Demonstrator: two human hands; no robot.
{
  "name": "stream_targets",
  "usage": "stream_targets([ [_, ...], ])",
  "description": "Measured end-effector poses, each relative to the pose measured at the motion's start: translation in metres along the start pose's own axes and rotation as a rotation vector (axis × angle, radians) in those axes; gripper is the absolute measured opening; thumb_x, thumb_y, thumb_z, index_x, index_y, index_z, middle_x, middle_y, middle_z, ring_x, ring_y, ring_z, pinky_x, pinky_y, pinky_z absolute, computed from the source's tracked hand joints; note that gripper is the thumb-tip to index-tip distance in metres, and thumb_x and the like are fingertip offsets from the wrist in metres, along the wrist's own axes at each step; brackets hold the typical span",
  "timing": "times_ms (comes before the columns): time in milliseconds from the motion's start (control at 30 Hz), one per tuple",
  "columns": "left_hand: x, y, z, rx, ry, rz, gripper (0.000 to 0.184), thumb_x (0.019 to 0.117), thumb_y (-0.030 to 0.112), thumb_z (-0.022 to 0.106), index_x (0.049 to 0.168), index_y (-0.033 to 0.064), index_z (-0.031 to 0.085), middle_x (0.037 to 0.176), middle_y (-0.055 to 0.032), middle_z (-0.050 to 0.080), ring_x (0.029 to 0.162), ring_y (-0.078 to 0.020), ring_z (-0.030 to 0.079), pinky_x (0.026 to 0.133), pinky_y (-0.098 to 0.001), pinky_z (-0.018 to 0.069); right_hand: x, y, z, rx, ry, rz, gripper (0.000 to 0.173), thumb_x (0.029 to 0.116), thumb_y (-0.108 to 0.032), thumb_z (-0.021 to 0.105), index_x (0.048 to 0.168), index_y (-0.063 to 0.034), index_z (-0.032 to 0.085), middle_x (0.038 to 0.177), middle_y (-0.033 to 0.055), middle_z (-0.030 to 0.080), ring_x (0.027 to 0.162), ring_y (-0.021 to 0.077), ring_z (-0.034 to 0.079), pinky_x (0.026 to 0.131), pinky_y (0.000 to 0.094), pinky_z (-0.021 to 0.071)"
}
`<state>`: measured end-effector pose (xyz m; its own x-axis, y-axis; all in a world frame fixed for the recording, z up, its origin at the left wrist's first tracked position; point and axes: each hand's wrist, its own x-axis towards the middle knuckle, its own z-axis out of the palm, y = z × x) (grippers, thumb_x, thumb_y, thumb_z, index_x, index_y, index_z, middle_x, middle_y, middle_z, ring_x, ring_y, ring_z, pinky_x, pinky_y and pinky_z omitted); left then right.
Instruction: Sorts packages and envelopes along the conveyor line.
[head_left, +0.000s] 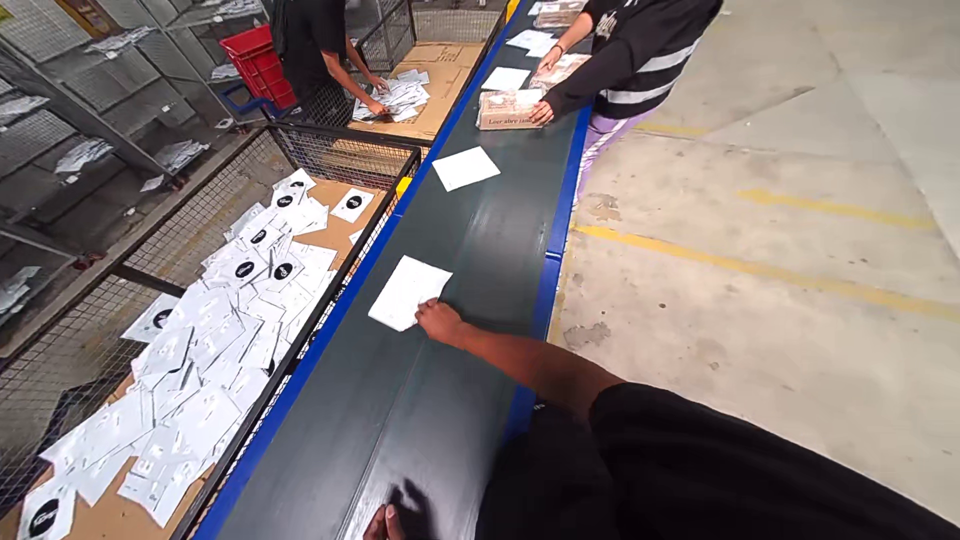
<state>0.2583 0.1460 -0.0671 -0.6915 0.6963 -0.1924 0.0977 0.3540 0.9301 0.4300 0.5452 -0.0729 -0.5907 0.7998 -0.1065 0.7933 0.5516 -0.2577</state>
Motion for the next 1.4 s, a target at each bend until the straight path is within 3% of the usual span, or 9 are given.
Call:
stream_targets([
  [167, 0.021, 0.042, 0.052, -0.450, -0.255, -0.442, 0.059, 0.1094, 0.047, 0.037, 0.144, -0.0001, 0.040, 0.126, -0.0198, 0.066, 0.101, -0.0324, 0.073, 0.083, -0.0514, 0.0618, -0.126, -0.065, -0.003, 0.330, -0.142, -0.311, 0.019, 0.0932, -0.016, 0.064, 0.109, -0.0146, 0.074, 0.102, 0.0098, 0.074, 0.094, 0.0314, 0.071, 0.080, 0.0584, 0.0571],
  [300, 0.041, 0.065, 0.048, -0.305, -0.191, -0.341, 0.054, 0.0970, 0.012, 0.069, 0.142, -0.0031, 0.044, 0.118, -0.0169, 0.068, 0.101, -0.0196, 0.071, 0.091, -0.0433, 0.0603, -0.208, -0.081, -0.001, 0.798, -0.393, -0.608, 0.028, 0.0940, -0.021, 0.074, 0.119, -0.0076, 0.074, 0.116, 0.0101, 0.074, 0.109, 0.0231, 0.069, 0.102, 0.0480, 0.0525],
  [400, 0.096, 0.101, 0.000, -0.016, -0.454, -0.247, 0.049, 0.0935, 0.011, 0.072, 0.134, -0.0075, 0.052, 0.111, -0.0159, 0.072, 0.099, -0.0186, 0.072, 0.092, -0.0428, 0.0605, -0.220, -0.052, -0.014, 0.959, -0.551, -0.471, 0.034, 0.0969, -0.025, 0.073, 0.123, -0.0030, 0.070, 0.104, 0.0128, 0.075, 0.093, 0.0225, 0.073, 0.090, 0.0465, 0.0583],
  [500, 0.174, 0.141, -0.025, -0.165, -0.325, -0.038, 0.036, 0.1005, 0.013, 0.063, 0.132, -0.0005, 0.051, 0.106, -0.0045, 0.073, 0.091, -0.0134, 0.073, 0.085, -0.0393, 0.0629, -0.202, -0.011, -0.025, 0.849, -0.406, -0.260, 0.032, 0.1011, -0.031, 0.065, 0.122, -0.0074, 0.070, 0.104, 0.0090, 0.075, 0.094, 0.0206, 0.073, 0.092, 0.0477, 0.0580],
  [633, 0.252, 0.168, -0.028, -0.413, -0.267, 0.025, 0.063, 0.1078, 0.040, 0.047, 0.158, 0.0116, 0.023, 0.152, -0.0142, 0.047, 0.125, -0.0316, 0.062, 0.099, -0.0540, 0.0557, -0.150, 0.049, -0.037, 0.739, -0.067, 0.089, 0.051, 0.0992, -0.045, 0.064, 0.135, -0.0094, 0.064, 0.126, 0.0121, 0.069, 0.115, 0.0241, 0.067, 0.104, 0.0476, 0.0522],
  [800, 0.196, 0.145, 0.043, -0.240, -0.319, -0.011, 0.048, 0.1072, 0.026, 0.051, 0.147, 0.0010, 0.041, 0.139, -0.0151, 0.058, 0.114, -0.0277, 0.067, 0.092, -0.0508, 0.0598, -0.038, 0.124, -0.041, 0.664, 0.448, 0.683, 0.077, 0.0954, -0.056, 0.061, 0.149, -0.0020, 0.048, 0.148, 0.0228, 0.051, 0.135, 0.0357, 0.053, 0.113, 0.0508, 0.0460],
  [933, 0.125, 0.096, 0.100, -0.215, -0.391, -0.160, 0.042, 0.1029, 0.016, 0.060, 0.139, -0.0031, 0.051, 0.129, -0.0200, 0.064, 0.106, -0.0310, 0.070, 0.085, -0.0497, 0.0623, 0.076, 0.096, -0.020, 0.447, 0.518, 1.150, 0.085, 0.0890, -0.059, 0.061, 0.154, -0.0062, 0.044, 0.162, 0.0205, 0.035, 0.147, 0.0411, 0.035, 0.109, 0.0630, 0.0379],
  [1200, 0.087, 0.072, 0.089, -0.202, -0.373, -0.242, 0.041, 0.1033, 0.012, 0.057, 0.139, -0.0061, 0.049, 0.129, -0.0223, 0.065, 0.107, -0.0320, 0.071, 0.086, -0.0487, 0.0625, 0.130, -0.049, -0.024, 0.889, 0.081, 0.004, 0.059, 0.0974, -0.050, 0.065, 0.139, -0.0079, 0.064, 0.145, 0.0139, 0.059, 0.139, 0.0248, 0.052, 0.118, 0.0445, 0.0406],
  [1400, 0.077, 0.038, 0.042, -0.193, -0.261, -0.327, 0.037, 0.1063, 0.016, 0.052, 0.136, -0.0057, 0.050, 0.121, -0.0192, 0.067, 0.099, -0.0274, 0.072, 0.084, -0.0473, 0.0622, 0.021, 0.110, -0.062, 0.692, 0.931, 0.579, 0.066, 0.0931, -0.048, 0.070, 0.139, -0.0026, 0.058, 0.151, 0.0212, 0.049, 0.143, 0.0307, 0.045, 0.117, 0.0460, 0.0429],
])
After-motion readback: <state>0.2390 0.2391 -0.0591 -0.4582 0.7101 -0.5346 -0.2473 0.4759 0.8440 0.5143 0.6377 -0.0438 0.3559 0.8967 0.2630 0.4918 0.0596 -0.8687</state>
